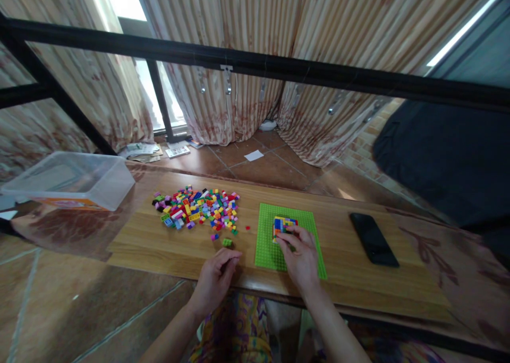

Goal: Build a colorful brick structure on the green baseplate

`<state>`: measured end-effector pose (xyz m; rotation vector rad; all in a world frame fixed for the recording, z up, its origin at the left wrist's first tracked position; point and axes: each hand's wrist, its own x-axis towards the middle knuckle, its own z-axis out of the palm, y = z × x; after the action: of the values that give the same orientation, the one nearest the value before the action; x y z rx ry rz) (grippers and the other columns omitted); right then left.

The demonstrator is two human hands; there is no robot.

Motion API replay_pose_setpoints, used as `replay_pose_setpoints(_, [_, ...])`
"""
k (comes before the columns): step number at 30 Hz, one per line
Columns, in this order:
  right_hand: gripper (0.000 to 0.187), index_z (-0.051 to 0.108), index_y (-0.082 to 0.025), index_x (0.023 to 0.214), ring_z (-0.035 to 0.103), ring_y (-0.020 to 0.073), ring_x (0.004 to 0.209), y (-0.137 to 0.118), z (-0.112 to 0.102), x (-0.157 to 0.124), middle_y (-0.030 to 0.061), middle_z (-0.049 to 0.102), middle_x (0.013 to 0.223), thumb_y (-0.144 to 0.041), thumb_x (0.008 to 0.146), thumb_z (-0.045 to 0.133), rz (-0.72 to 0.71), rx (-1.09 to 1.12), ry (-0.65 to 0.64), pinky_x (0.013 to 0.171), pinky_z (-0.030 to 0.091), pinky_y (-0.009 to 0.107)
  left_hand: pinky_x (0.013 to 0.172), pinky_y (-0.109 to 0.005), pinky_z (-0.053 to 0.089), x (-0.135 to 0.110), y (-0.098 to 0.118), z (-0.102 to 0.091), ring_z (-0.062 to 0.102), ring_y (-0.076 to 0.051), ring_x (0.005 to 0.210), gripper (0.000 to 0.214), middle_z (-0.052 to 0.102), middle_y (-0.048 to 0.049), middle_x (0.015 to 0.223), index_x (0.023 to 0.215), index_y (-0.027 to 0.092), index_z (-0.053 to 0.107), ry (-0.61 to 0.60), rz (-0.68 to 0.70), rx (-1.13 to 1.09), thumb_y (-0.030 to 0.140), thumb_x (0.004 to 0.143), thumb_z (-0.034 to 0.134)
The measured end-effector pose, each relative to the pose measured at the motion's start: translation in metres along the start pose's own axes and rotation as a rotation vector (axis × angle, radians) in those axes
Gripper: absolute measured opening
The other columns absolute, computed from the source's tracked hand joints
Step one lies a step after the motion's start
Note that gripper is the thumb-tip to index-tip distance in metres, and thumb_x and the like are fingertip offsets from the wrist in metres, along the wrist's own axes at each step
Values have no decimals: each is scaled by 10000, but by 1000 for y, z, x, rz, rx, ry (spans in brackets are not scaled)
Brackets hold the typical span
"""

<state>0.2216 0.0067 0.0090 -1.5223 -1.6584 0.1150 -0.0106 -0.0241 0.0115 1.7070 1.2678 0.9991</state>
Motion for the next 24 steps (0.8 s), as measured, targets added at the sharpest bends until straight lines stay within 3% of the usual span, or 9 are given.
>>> replay_pose_setpoints(9, [127, 753, -279, 810, 531, 226, 988, 10, 10, 5, 54, 615, 1067, -349, 818, 647, -41, -61, -7, 854, 429, 405, 722, -249, 466, -1, 1, 0, 596, -151, 778, 231, 640, -56, 844, 951, 188, 668, -4, -20, -4, 288, 918, 461])
replay_pose_setpoints(24, [145, 752, -294, 761, 514, 209, 940, 7, 8, 6, 31, 635, 969, -314, 834, 628, -63, -96, -62, 823, 389, 376, 730, -251, 470, -1, 3, -1, 600, -157, 791, 231, 648, -61, 861, 964, 190, 669, -4, -35, 8, 290, 916, 466])
